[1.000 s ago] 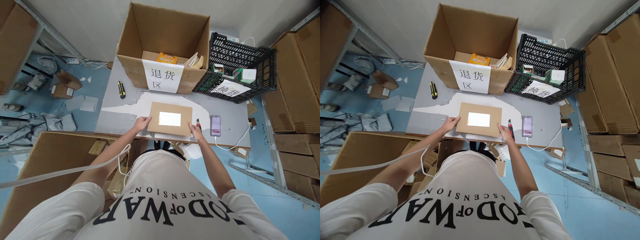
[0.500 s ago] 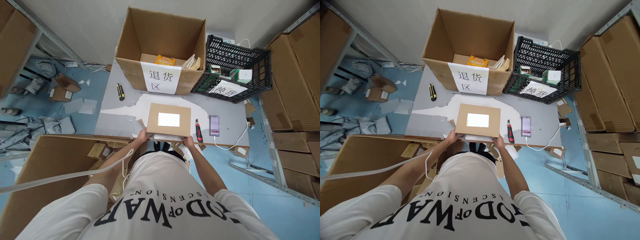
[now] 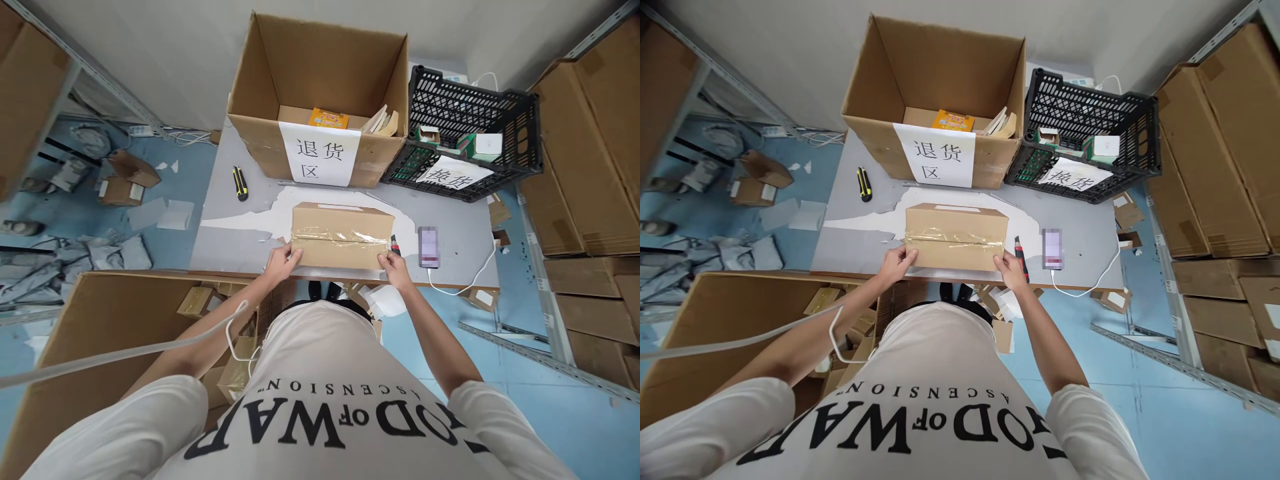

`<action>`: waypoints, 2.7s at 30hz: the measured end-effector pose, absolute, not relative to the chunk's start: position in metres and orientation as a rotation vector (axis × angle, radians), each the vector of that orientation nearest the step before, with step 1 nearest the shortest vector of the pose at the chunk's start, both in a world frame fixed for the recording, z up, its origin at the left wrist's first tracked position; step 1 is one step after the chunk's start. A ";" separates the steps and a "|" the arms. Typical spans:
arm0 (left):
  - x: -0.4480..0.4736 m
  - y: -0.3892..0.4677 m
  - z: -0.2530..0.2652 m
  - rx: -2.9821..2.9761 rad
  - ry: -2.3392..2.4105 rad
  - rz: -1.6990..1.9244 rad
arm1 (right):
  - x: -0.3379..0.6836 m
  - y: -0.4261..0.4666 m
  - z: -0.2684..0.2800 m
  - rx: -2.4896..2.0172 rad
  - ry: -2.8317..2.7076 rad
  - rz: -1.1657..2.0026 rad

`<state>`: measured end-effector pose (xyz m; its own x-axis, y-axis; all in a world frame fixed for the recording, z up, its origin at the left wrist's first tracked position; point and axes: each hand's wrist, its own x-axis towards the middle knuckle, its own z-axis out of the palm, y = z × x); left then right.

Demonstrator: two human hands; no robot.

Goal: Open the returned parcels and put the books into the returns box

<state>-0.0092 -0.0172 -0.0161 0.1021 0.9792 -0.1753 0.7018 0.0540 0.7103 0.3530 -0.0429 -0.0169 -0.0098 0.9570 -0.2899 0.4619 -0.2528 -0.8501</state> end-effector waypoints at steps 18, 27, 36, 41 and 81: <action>0.009 -0.007 -0.013 1.302 1.720 0.593 | 0.361 -0.025 -0.025 -1.919 -1.549 1.186; 0.019 -0.017 -0.013 1.288 1.827 0.629 | 0.397 -0.036 -0.072 -2.599 -1.461 0.776; 0.007 -0.030 -0.023 1.573 1.759 0.664 | 0.399 -0.023 -0.082 -2.721 -1.417 0.845; -0.001 -0.045 -0.017 2.311 1.384 0.608 | 0.403 -0.007 -0.014 -2.040 -1.617 0.554; 0.027 -0.038 -0.022 2.544 1.323 0.356 | 0.414 0.034 0.119 -1.754 -3.291 0.390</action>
<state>0.0268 -0.0377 -0.0218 0.5577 0.8240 0.0995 0.7626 -0.5561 0.3305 0.4143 0.0344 0.1187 -0.4225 0.6883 -0.5897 0.8069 0.5819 0.1010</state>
